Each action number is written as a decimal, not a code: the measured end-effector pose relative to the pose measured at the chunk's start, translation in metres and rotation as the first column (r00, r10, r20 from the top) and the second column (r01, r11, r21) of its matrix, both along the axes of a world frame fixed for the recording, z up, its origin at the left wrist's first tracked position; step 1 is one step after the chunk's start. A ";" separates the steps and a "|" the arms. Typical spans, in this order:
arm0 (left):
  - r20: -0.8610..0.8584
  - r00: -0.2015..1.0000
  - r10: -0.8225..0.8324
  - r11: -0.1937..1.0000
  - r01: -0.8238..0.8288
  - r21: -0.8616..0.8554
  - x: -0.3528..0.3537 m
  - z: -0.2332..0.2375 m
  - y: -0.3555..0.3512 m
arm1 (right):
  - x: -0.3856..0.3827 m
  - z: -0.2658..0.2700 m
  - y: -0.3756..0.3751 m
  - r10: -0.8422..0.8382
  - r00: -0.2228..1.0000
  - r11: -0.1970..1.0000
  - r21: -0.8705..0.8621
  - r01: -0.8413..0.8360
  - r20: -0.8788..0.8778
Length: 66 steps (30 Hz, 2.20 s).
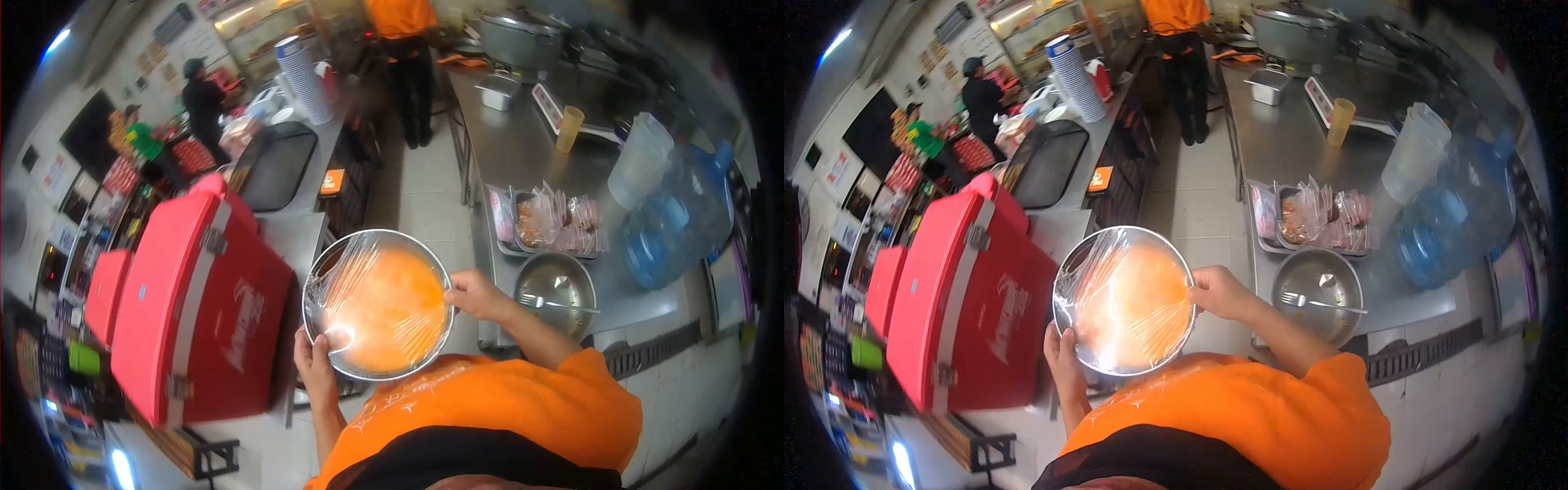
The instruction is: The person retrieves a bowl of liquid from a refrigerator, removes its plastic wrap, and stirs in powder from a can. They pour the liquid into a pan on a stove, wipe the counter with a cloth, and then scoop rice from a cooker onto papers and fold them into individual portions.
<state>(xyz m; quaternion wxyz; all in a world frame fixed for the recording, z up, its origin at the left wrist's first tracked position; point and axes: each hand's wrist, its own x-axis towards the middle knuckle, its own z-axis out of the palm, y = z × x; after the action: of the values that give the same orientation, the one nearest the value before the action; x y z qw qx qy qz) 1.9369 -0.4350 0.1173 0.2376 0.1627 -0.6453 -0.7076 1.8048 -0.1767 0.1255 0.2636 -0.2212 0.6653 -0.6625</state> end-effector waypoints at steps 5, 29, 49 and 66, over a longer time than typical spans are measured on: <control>0.014 0.977 -0.213 0.976 0.214 -0.037 -0.113 0.003 -0.048 | -0.053 0.016 -0.023 -0.204 0.971 0.939 0.255 0.229 -0.121; 0.025 0.867 -0.497 0.867 0.495 0.049 -0.677 -0.014 -0.005 | -0.504 -0.030 0.022 -0.551 0.834 0.834 0.053 0.549 0.023; 0.131 0.490 -0.862 0.402 0.818 -0.411 -1.203 -0.079 0.120 | -0.832 -0.098 0.040 -0.950 0.248 0.192 0.271 0.943 -0.189; 0.272 0.341 -0.900 0.183 0.861 -0.474 -1.321 -0.130 0.233 | -0.909 -0.137 0.084 -0.974 -0.077 -0.138 0.288 0.947 -0.213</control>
<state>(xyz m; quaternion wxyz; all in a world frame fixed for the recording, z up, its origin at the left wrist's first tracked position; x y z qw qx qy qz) 0.6160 -0.2017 -0.0127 -0.1549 -0.3361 -0.7813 -0.5026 0.8955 -0.0931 -0.0119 -0.2487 0.4144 0.7065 -0.5169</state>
